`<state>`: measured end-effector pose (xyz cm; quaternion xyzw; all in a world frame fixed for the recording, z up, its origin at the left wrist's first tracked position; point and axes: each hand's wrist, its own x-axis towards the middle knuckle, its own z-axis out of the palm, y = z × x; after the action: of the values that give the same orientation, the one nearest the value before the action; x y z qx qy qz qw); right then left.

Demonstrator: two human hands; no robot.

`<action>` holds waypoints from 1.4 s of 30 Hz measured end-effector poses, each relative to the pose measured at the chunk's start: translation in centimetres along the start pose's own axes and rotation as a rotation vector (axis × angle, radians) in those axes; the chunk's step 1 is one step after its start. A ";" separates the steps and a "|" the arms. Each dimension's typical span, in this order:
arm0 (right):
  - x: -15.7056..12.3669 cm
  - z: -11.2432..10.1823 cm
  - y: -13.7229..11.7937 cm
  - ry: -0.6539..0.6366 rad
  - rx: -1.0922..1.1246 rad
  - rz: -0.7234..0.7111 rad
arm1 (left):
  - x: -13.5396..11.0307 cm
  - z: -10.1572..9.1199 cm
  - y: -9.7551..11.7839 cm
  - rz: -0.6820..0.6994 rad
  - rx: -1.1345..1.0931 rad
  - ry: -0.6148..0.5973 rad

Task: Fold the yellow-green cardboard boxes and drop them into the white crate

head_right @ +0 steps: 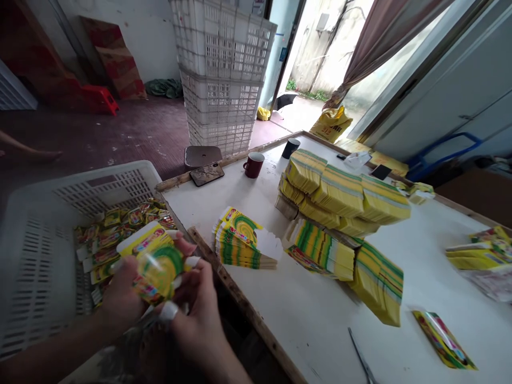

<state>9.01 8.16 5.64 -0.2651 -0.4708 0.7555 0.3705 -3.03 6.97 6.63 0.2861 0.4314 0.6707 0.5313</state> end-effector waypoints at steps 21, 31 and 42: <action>1.0 -0.3 0.0 -0.007 0.211 -0.081 | -0.1 0.7 1.6 0.045 0.359 -0.117; 1.9 -1.8 1.4 0.091 0.176 -0.117 | 0.3 0.0 1.9 -0.009 0.433 -0.070; 2.2 -2.4 2.4 0.131 0.293 -0.053 | 0.3 -0.7 1.5 -0.052 0.364 -0.126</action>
<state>8.72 10.50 2.34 -0.2445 -0.3371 0.7872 0.4548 -4.40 6.99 7.64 0.4076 0.5189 0.5484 0.5136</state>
